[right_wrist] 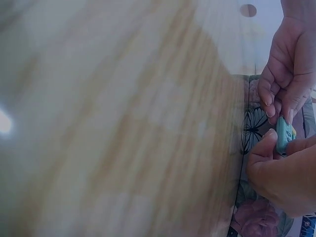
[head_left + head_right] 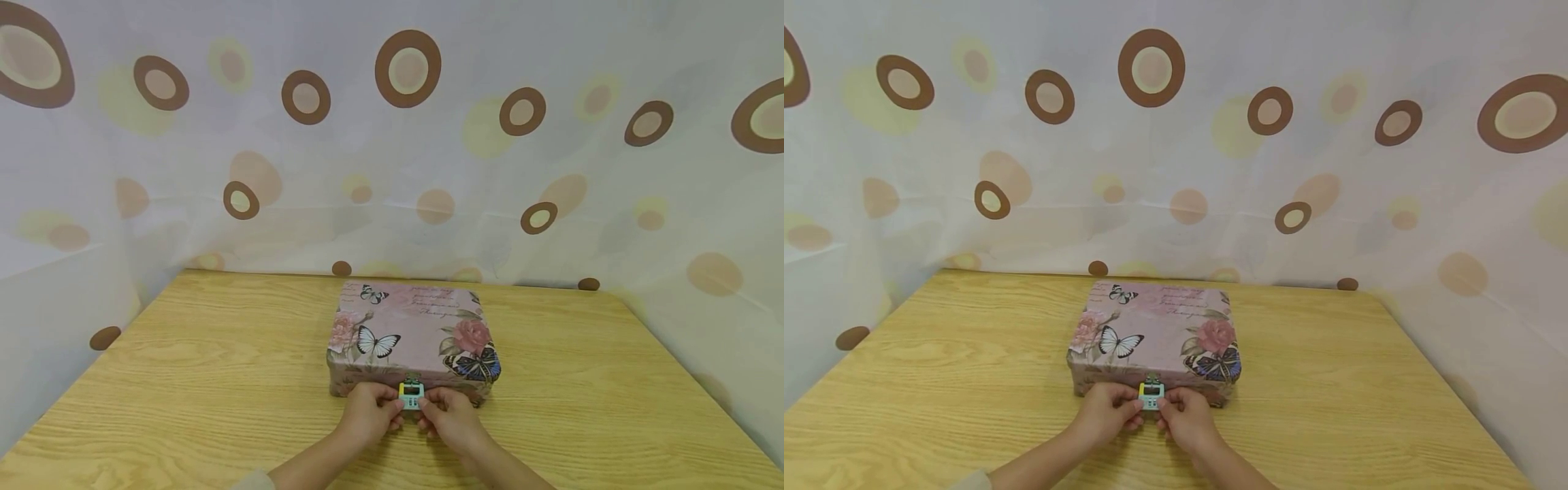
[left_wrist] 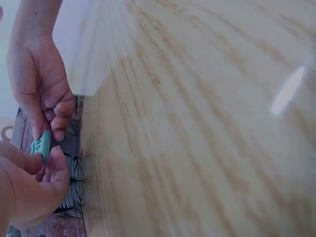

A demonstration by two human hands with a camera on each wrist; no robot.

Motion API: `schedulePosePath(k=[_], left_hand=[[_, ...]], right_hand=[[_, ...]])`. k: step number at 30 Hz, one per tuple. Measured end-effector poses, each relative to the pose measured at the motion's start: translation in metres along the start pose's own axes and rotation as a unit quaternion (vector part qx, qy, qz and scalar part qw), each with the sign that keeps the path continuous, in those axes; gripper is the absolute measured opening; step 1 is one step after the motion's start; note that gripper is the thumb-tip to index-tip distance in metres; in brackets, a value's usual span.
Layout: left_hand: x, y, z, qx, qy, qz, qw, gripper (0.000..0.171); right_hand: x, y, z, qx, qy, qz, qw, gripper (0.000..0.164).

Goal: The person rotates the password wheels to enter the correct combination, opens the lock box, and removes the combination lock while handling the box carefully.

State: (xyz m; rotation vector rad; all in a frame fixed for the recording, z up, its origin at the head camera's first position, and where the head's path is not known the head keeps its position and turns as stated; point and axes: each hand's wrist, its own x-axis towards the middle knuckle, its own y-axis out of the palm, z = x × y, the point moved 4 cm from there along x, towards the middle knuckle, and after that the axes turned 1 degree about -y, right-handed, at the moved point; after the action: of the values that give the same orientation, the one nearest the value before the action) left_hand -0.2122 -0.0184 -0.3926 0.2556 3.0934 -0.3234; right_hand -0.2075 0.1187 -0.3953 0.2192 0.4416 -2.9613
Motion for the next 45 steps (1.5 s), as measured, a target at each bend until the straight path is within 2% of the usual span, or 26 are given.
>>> schedulePosePath(k=[14, 23, 37, 45], left_hand=[[-0.0003, 0.0, -0.0011, 0.002, 0.001, 0.0, 1.0, 0.01], [0.0008, -0.0005, -0.0001, -0.002, -0.004, -0.003, 1.0, 0.01], [0.001, -0.0006, -0.0007, 0.001, -0.002, 0.002, 1.0, 0.011], [0.0013, -0.0001, 0.0004, -0.001, -0.007, 0.004, 1.0, 0.011]], right_hand=[[0.0014, 0.0003, -0.0029, -0.011, 0.016, 0.002, 1.0, 0.024], [0.0017, -0.0032, -0.0041, 0.034, 0.014, 0.014, 0.999, 0.026], [0.0028, -0.004, -0.0053, 0.046, 0.011, 0.042, 0.998, 0.028], [0.0019, -0.0015, -0.0043, 0.053, 0.011, 0.043, 0.998, 0.026]])
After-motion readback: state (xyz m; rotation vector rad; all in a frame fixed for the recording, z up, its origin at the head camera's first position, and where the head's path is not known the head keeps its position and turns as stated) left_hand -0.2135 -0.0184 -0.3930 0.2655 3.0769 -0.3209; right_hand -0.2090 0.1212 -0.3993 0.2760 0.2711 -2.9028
